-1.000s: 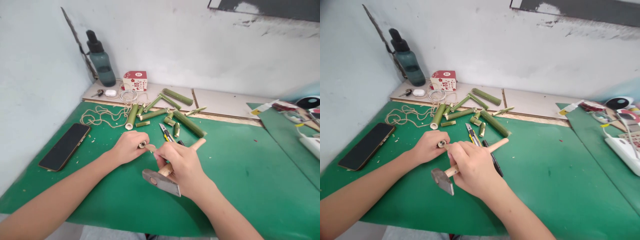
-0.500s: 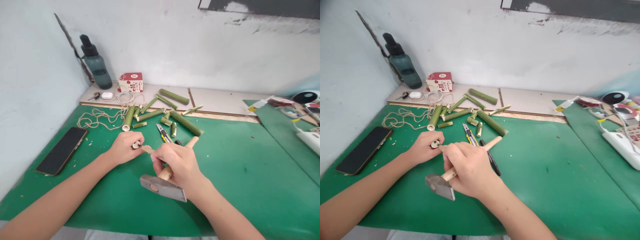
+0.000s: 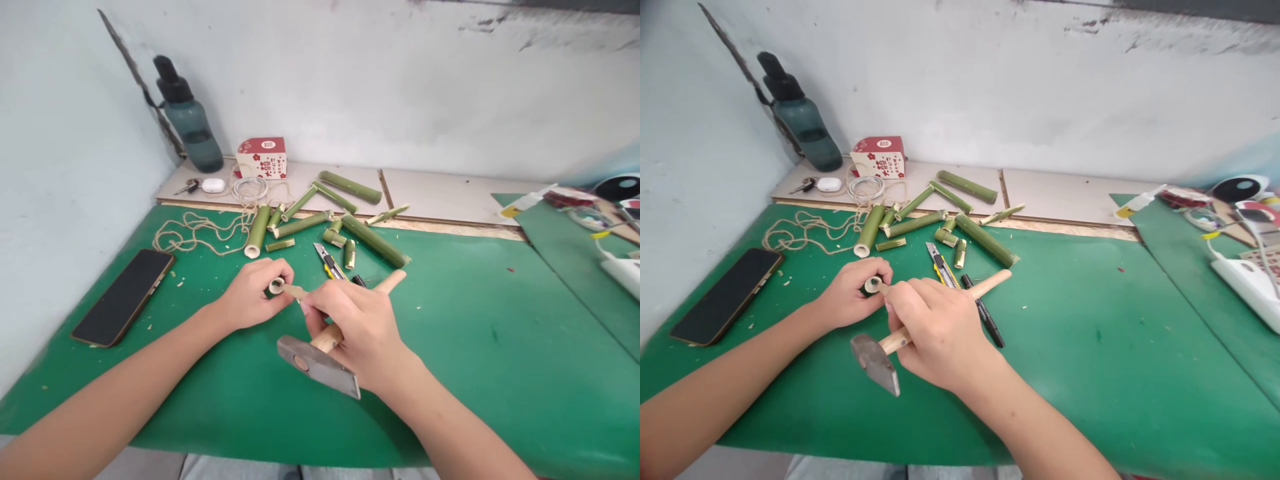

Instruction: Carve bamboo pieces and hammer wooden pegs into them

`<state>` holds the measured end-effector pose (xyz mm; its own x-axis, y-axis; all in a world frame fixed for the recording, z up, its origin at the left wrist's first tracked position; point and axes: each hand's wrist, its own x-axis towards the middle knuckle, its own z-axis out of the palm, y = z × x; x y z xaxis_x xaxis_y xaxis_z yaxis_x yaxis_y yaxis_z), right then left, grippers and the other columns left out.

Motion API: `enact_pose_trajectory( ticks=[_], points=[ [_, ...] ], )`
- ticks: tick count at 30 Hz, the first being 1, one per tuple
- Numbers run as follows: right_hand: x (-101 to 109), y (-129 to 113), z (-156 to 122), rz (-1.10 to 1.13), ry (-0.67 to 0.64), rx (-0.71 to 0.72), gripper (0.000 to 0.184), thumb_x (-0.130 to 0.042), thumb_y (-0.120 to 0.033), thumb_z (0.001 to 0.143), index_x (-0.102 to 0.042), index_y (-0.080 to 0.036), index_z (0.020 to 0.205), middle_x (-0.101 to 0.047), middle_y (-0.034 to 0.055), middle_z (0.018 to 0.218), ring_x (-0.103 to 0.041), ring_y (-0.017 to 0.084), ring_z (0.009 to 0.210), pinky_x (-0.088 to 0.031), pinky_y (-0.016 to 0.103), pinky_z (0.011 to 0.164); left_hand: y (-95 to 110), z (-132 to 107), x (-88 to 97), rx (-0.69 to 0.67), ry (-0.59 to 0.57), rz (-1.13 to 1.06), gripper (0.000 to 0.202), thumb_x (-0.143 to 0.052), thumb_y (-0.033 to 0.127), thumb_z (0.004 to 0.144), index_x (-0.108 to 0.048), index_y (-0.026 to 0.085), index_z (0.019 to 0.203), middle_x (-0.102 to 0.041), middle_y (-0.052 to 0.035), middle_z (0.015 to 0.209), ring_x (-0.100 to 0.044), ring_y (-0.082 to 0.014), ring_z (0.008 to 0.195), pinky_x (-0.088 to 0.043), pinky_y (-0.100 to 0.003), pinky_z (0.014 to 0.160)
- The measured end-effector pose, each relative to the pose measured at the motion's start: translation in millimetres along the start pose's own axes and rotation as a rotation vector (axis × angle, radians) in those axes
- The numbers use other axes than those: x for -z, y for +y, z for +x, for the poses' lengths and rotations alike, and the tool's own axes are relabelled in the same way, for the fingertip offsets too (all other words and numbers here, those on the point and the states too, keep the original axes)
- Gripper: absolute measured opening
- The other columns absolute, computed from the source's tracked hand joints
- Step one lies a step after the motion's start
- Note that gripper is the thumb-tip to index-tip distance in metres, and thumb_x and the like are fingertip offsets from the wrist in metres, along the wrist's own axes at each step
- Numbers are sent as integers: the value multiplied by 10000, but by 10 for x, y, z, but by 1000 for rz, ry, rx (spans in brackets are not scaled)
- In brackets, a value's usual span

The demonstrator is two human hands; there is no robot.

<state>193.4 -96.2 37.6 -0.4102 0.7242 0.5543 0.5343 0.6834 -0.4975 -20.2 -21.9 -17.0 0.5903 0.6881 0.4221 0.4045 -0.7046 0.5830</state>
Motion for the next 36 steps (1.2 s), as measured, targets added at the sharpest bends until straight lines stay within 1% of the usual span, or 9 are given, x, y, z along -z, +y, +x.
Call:
enact_pose_trajectory(
  ticks=[5, 9, 12, 15, 20, 24, 27, 31, 36],
  points=[
    [34, 14, -4, -23, -40, -2, 188, -547, -31, 841, -537, -213, 887, -575, -21, 710, -490, 124, 624, -366, 255, 603, -11, -2, 13, 32, -35, 19, 205, -638, 337, 919, -552, 198, 796, -573, 34, 656, -517, -117, 607, -381, -231, 597],
    [40, 22, 6, -78, -80, 46, 218, -534, -6, 823, -538, -206, 911, -545, -13, 728, -445, 130, 637, -337, 262, 595, -5, 14, 33, 21, -60, 32, 290, -629, 377, 940, -546, 190, 734, -522, 50, 586, -475, -102, 554, -328, -223, 557],
    [48, 20, 18, -142, -107, 71, 216, -526, -15, 837, -543, -206, 936, -540, -5, 751, -418, 136, 648, -325, 268, 596, -25, 20, 33, 20, -116, -2, 382, -620, 469, 964, -549, 185, 720, -488, 58, 562, -446, -94, 534, -299, -223, 540],
    [64, 14, 31, -174, -143, 57, 172, -515, -49, 872, -536, -209, 931, -539, -4, 751, -409, 138, 641, -309, 272, 583, -55, 15, 14, -7, -165, -16, 504, -557, 578, 993, -533, 179, 687, -471, 50, 557, -444, -101, 547, -293, -234, 550],
    [85, 13, 57, -114, -211, -4, 156, -529, -63, 863, -510, -213, 900, -558, -9, 747, -434, 136, 639, -327, 269, 591, -61, 13, -13, -29, -148, -29, 613, -448, 699, 990, -486, 177, 671, -478, 35, 586, -450, -114, 574, -307, -242, 565],
    [90, 33, 75, -21, -213, -50, 206, -546, -37, 792, -508, -215, 889, -571, -22, 732, -464, 127, 634, -336, 260, 599, -38, 22, -19, 11, -169, -31, 573, -505, 680, 979, -522, 184, 693, -482, 42, 564, -465, -117, 559, -315, -234, 555],
    [87, 55, 77, 55, -169, -87, 170, -546, -64, 808, -516, -219, 872, -580, -30, 710, -483, 119, 621, -330, 251, 583, -29, 21, -16, 28, -185, -2, 512, -548, 669, 965, -593, 193, 783, -534, 41, 591, -500, -121, 569, -333, -233, 570],
    [73, 68, 68, 84, -101, -121, 173, -544, -58, 806, -525, -219, 867, -579, -43, 692, -491, 105, 605, -307, 242, 554, -32, 21, -8, -53, -167, 47, 562, -494, 725, 957, -604, 193, 811, -562, 35, 591, -495, -121, 547, -324, -248, 572],
    [66, 62, 69, 97, -133, -97, 189, -533, -41, 789, -532, -214, 865, -577, -46, 680, -487, 105, 605, -321, 245, 566, -27, 39, -7, -151, -163, 91, 597, -378, 700, 1012, -581, 189, 779, -581, 22, 588, -509, -121, 533, -319, -273, 573]
  ],
)
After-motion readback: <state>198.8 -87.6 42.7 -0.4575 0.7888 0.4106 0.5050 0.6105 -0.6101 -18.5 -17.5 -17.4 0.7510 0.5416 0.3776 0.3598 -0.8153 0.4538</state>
